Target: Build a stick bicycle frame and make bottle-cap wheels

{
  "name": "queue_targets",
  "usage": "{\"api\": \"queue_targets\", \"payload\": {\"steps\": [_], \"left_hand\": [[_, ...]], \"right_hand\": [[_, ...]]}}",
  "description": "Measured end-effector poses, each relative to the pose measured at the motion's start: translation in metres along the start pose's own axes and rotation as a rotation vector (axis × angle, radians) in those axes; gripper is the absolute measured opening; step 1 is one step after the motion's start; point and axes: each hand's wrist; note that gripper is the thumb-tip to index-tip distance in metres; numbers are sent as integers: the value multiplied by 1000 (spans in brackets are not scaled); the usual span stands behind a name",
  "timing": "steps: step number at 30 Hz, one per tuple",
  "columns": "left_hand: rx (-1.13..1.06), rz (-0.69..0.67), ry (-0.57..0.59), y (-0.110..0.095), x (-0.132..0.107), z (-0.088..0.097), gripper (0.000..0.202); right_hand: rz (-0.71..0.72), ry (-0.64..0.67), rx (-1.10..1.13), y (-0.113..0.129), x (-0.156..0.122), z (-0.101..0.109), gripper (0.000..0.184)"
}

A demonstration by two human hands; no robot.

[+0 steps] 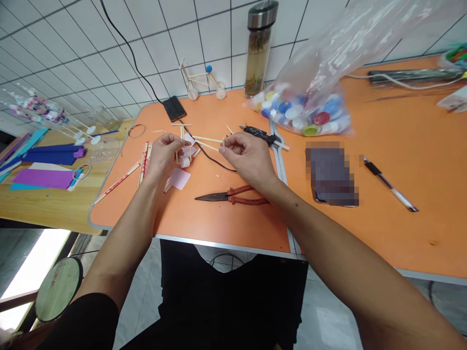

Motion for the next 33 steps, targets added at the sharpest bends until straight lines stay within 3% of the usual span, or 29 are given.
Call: {"api": "queue_targets", "payload": {"steps": [7, 15, 20, 33], "left_hand": [[-133, 74, -10, -9, -6, -4, 28], [-194, 193, 26, -14, -15, -6, 20], [-239, 174, 74, -13, -15, -6, 10], [-241, 125, 203, -17, -19, -5, 15]], "right_hand": [[-4, 9, 25, -2, 0, -2, 12], [-21, 4, 56, 4, 1, 0, 13], [-34, 16, 60, 6, 2, 0, 10], [3, 34, -48, -3, 2, 3, 12]]}}
Point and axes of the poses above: each hand's wrist, its own x-axis towards the middle knuckle, its own z-axis out of the back of the hand, y = z × x, and after that the axes turned 3 degrees about z, right-handed
